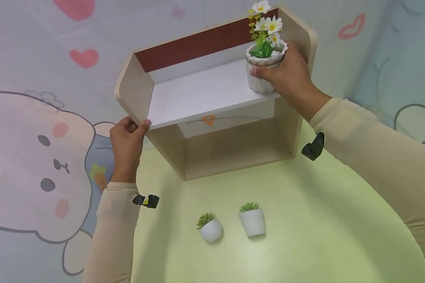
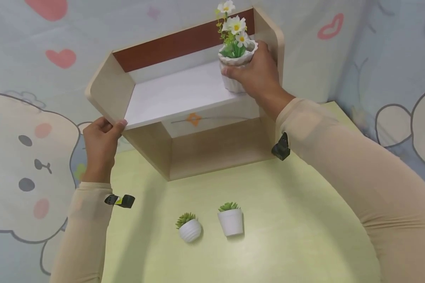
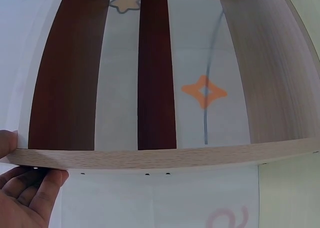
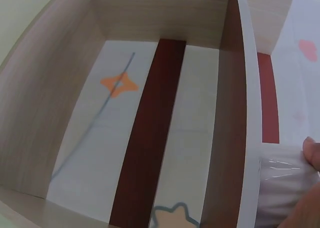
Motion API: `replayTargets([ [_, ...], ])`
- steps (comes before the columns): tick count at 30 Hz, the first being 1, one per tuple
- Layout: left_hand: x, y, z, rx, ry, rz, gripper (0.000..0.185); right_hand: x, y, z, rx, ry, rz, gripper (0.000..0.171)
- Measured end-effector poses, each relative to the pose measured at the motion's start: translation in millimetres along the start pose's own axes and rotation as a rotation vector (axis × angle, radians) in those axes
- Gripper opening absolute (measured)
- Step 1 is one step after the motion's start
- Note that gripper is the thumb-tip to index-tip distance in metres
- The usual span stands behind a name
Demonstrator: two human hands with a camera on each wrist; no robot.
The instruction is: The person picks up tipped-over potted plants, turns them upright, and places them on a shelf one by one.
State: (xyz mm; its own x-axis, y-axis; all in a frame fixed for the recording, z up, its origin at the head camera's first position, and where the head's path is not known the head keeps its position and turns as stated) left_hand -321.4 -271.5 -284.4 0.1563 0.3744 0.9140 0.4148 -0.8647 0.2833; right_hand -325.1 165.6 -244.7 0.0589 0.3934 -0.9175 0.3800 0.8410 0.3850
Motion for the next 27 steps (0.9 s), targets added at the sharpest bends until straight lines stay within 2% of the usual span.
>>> replayTargets([
  [7,1.5,5.8,1.5,0.021,-0.025,0.005,0.044,4,-9,-2,-0.074,-0.014,-0.021,0.104],
  [12,0.7,5.3,4.6,0.016,-0.037,-0.008,0.044,11,-7,9,-0.116,0.03,0.035,0.115],
  [15,1.4,5.0,6.6,0.016,-0.047,-0.012,0.043,17,-1,29,-0.134,0.048,0.025,0.115],
  [20,8.4,1.4,4.0,0.006,-0.071,-0.029,0.041,33,12,77,-0.136,0.114,-0.023,0.103],
  [23,10.6,-3.2,2.6,-0.007,-0.058,-0.011,0.042,44,16,108,-0.149,0.178,-0.053,0.097],
  [27,12.1,-7.0,3.8,-0.002,-0.037,0.024,0.04,57,18,141,-0.209,0.268,-0.086,0.089],
])
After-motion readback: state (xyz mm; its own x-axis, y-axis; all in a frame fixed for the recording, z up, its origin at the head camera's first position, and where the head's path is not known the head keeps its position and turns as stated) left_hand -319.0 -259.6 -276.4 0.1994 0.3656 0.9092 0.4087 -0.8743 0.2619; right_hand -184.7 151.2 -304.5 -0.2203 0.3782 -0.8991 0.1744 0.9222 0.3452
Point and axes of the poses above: each hand's wrist, its own z-axis away from the middle knuckle, its own y-axis out of the back of the hand, x = y × z, the point moved 10 cm from there along -z, towards the middle knuckle, and after that the axes turned 9 degrees about x, right-handed, at the moved point
